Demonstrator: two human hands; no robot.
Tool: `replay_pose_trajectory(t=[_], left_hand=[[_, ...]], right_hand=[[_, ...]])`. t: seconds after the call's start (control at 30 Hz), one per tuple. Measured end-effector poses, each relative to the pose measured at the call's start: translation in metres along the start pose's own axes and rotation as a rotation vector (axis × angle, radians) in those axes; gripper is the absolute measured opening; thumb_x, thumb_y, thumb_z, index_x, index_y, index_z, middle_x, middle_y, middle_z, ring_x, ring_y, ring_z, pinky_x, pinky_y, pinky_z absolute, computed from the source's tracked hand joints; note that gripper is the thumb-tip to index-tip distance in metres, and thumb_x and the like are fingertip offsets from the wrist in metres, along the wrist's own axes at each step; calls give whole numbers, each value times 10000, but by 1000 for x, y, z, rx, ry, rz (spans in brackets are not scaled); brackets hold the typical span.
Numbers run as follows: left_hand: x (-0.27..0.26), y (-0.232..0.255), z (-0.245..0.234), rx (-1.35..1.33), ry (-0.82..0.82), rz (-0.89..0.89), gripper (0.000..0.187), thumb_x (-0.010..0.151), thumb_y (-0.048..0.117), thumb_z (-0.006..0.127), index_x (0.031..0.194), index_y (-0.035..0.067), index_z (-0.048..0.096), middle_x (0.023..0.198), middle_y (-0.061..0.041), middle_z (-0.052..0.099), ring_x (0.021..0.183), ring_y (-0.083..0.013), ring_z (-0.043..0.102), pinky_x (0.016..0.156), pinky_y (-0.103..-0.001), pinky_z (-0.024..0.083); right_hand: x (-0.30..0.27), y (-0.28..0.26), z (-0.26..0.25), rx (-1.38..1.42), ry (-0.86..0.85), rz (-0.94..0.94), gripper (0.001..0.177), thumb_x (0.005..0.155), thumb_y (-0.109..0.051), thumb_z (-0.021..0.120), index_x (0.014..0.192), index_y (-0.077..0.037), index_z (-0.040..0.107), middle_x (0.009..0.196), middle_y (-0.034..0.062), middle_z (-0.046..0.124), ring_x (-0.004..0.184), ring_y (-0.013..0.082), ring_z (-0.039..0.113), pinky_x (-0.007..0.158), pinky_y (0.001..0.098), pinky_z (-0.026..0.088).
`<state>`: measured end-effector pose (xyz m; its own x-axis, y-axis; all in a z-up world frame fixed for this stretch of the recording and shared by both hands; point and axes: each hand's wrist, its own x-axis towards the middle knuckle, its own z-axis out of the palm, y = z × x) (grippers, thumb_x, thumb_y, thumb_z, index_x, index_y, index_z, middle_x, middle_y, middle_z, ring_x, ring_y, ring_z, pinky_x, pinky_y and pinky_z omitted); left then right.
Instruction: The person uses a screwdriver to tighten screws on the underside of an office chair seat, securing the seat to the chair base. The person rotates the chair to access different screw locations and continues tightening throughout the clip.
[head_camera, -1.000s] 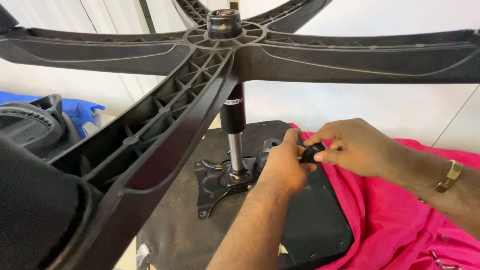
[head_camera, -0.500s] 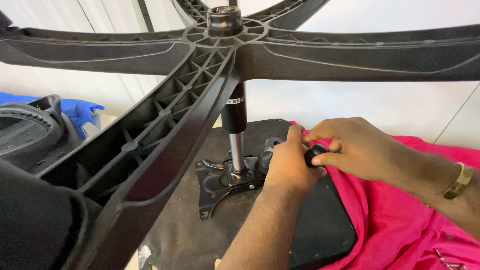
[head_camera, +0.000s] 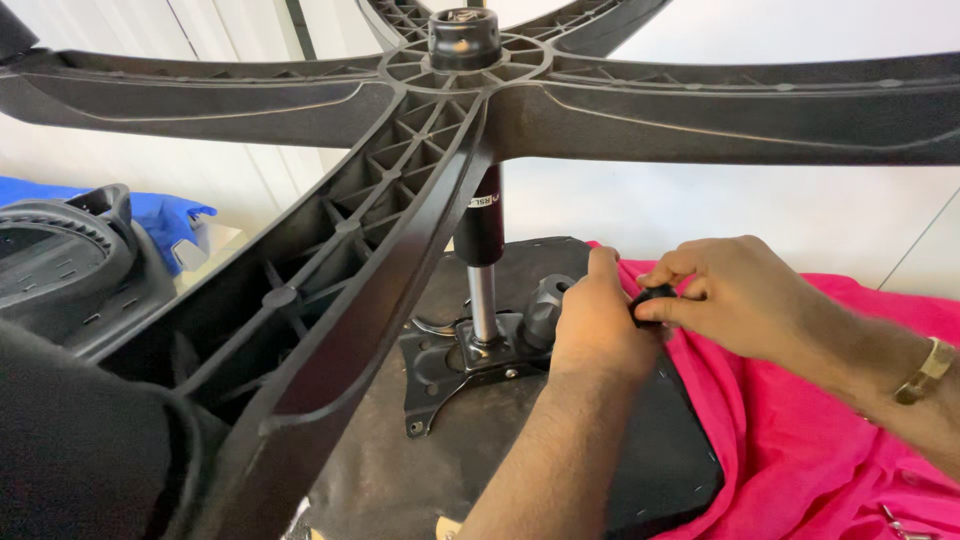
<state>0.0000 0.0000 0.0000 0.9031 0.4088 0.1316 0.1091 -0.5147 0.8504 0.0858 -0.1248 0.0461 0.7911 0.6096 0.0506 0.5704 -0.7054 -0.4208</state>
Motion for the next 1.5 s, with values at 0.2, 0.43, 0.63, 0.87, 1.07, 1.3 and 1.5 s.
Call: replay_pose_trajectory(t=[0.2, 0.43, 0.63, 0.87, 1.07, 1.3, 1.5], left_hand=[[-2, 0, -6, -49, -63, -28, 613, 774, 95, 801, 1277, 45, 454, 1027, -149, 745, 1001, -313, 745, 824, -416, 592], [-5, -1, -6, -18, -40, 71, 699, 739, 67, 832, 1335, 73, 466, 1066, -156, 720, 1075, -346, 706, 881, -447, 573], [-8, 10, -4, 39, -48, 26, 727, 678, 88, 885, 1280, 70, 478, 1246, -171, 606, 1191, -359, 615, 929, -459, 559], [-7, 16, -1, 77, -18, 5, 633, 767, 58, 801, 1305, 82, 469, 1192, -186, 666, 1139, -373, 662, 895, -467, 575], [-15, 28, 0, 48, -73, -34, 629, 743, 96, 825, 1251, 81, 455, 1082, -192, 713, 1074, -383, 693, 862, -470, 584], [-19, 19, -1, 3, -56, 23, 684, 720, 100, 839, 1276, 85, 441, 1059, -198, 737, 1061, -362, 715, 853, -453, 587], [-29, 13, 5, -29, -30, 53, 690, 742, 90, 820, 1317, 90, 438, 1110, -189, 742, 1081, -358, 713, 869, -451, 586]], right_hand=[[9, 21, -11, 212, -182, -296, 441, 809, -215, 793, 1243, -138, 768, 1147, 36, 776, 944, 172, 767, 845, 327, 616], [-1, -1, -12, 10, -189, 11, 379, 807, -255, 819, 1185, -246, 804, 967, 29, 837, 886, 147, 807, 875, 311, 591], [-9, -22, -14, -18, -139, 63, 362, 814, -297, 839, 1157, -195, 782, 775, 111, 833, 693, 181, 793, 719, 318, 609], [-9, -6, -6, -57, 1, -96, 384, 737, -243, 862, 1100, -131, 807, 924, 50, 831, 629, 241, 733, 663, 329, 583], [-9, 15, -1, 9, 108, -249, 356, 731, -250, 877, 1020, -65, 781, 912, 110, 808, 830, 203, 787, 752, 337, 598], [-17, 7, -19, 119, -118, -230, 417, 743, -217, 816, 1153, -161, 771, 922, 57, 833, 832, 159, 807, 770, 310, 617], [-27, -12, -23, -62, -145, -37, 346, 782, -260, 872, 1114, -189, 802, 759, 101, 812, 678, 195, 763, 669, 337, 559]])
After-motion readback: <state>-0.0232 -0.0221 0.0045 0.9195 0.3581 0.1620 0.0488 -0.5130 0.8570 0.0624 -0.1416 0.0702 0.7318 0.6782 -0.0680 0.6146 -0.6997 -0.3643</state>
